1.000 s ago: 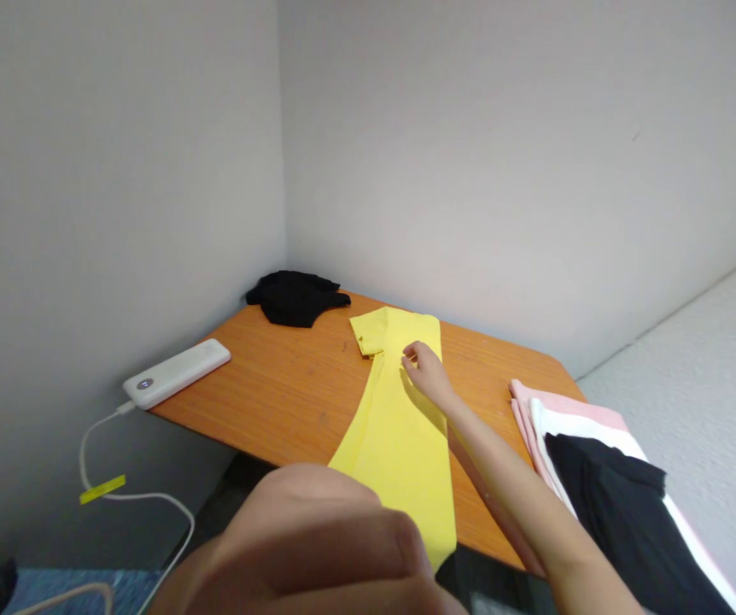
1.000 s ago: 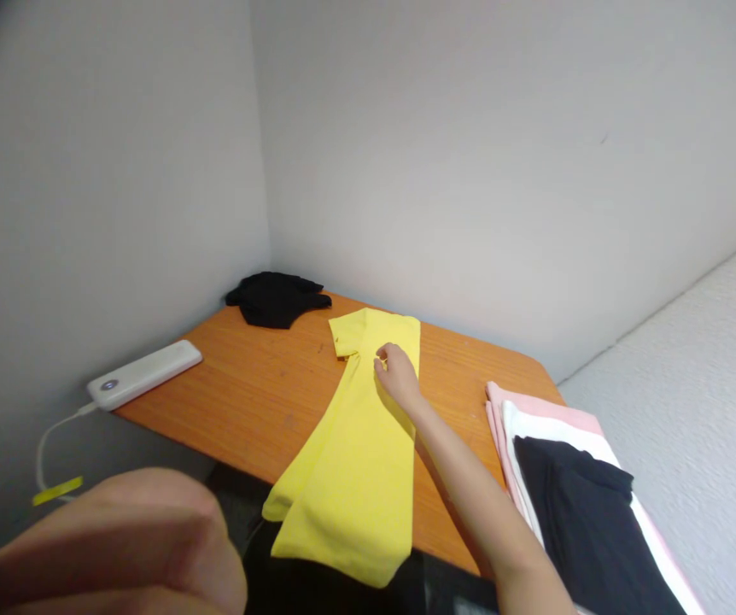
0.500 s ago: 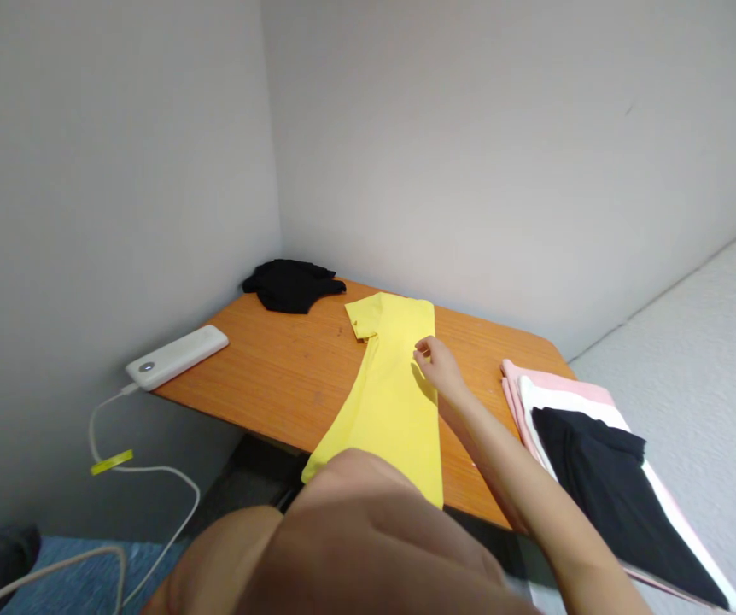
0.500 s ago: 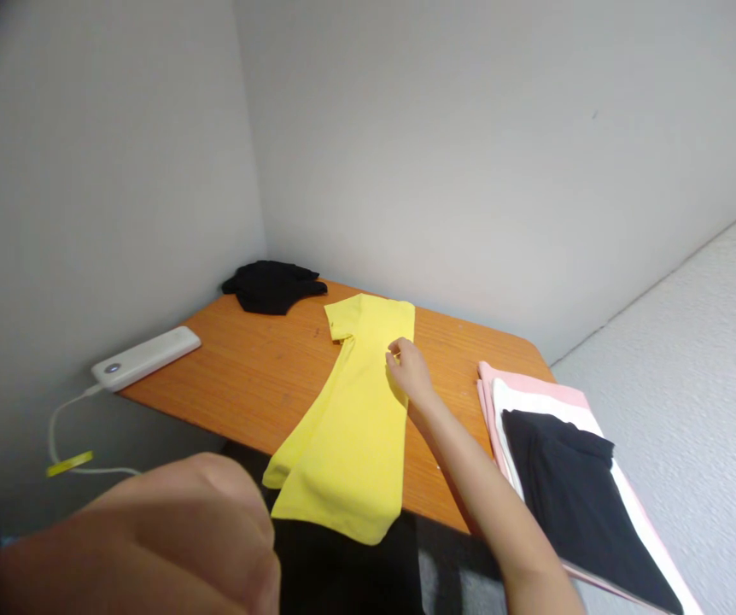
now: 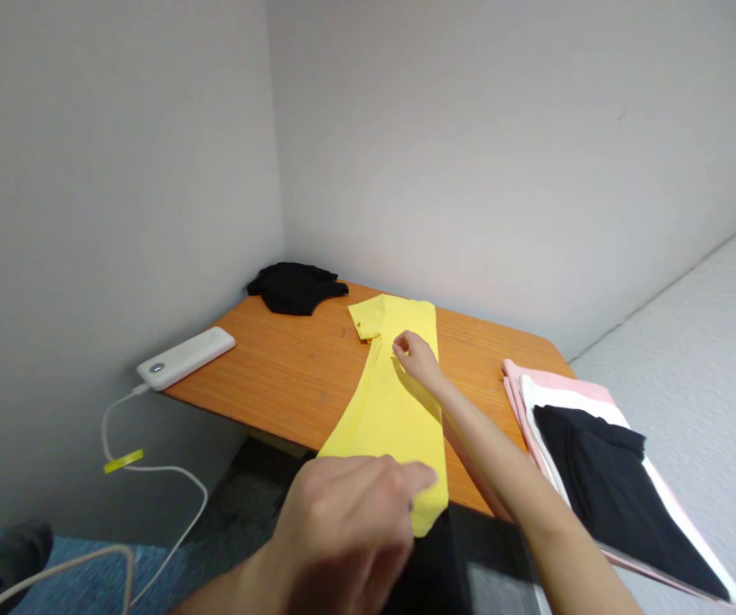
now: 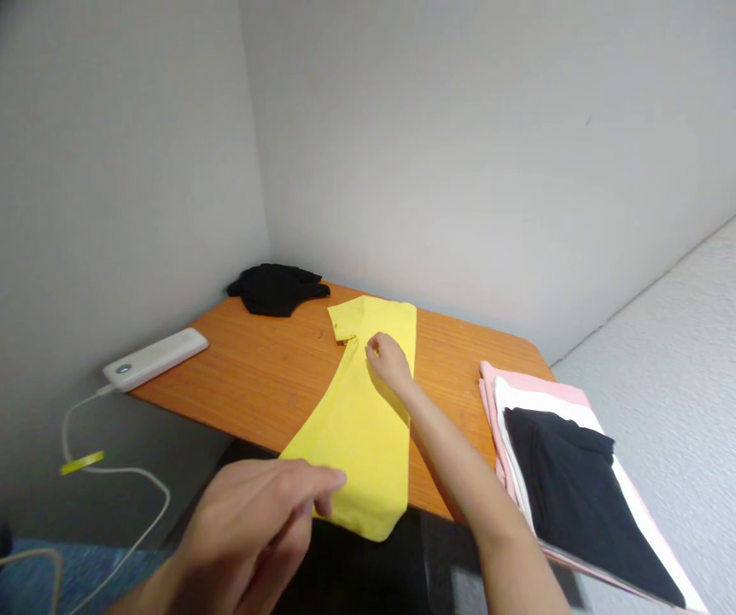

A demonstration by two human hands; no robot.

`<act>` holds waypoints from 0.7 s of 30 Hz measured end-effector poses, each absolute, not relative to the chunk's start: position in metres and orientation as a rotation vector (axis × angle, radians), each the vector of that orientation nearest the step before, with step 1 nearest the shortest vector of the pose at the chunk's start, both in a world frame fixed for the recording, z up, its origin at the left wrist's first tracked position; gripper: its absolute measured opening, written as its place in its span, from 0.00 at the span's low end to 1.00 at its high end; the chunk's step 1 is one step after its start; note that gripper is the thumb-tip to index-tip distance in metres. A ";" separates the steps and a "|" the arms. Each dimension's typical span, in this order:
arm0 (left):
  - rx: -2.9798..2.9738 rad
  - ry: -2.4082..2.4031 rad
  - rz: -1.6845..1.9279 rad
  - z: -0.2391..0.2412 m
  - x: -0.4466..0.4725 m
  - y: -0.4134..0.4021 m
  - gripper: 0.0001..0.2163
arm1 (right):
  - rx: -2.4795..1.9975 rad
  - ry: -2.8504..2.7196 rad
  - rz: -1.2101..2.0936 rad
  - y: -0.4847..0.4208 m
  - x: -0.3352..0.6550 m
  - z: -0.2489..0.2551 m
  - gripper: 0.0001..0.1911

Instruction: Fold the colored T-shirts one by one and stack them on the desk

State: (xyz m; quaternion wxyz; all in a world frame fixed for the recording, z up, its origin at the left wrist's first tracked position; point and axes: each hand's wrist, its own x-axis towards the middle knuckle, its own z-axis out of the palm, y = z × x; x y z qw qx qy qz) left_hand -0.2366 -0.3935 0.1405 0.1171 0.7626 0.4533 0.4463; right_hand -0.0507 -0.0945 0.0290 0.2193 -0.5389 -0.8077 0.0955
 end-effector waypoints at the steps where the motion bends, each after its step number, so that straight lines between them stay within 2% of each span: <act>1: 2.214 1.416 1.208 0.126 -0.237 -0.386 0.12 | -1.512 -2.243 0.257 -0.092 -0.058 0.030 0.04; 5: 1.898 1.853 0.751 0.053 -0.246 -0.373 0.14 | -1.654 -2.235 0.210 -0.080 -0.085 0.033 0.08; 8: 1.759 1.853 0.661 0.011 -0.249 -0.374 0.15 | -1.775 -2.223 0.195 -0.071 -0.099 0.032 0.16; 10: 1.734 1.809 0.645 -0.003 -0.245 -0.374 0.15 | -1.833 -2.233 0.212 -0.067 -0.104 0.030 0.17; 15: 1.749 1.700 0.743 0.004 -0.232 -0.366 0.15 | -1.872 -2.248 0.265 -0.055 -0.100 0.037 0.14; 21: 1.677 1.631 0.946 0.028 -0.248 -0.366 0.17 | -1.788 -2.216 0.291 -0.037 -0.104 0.058 0.19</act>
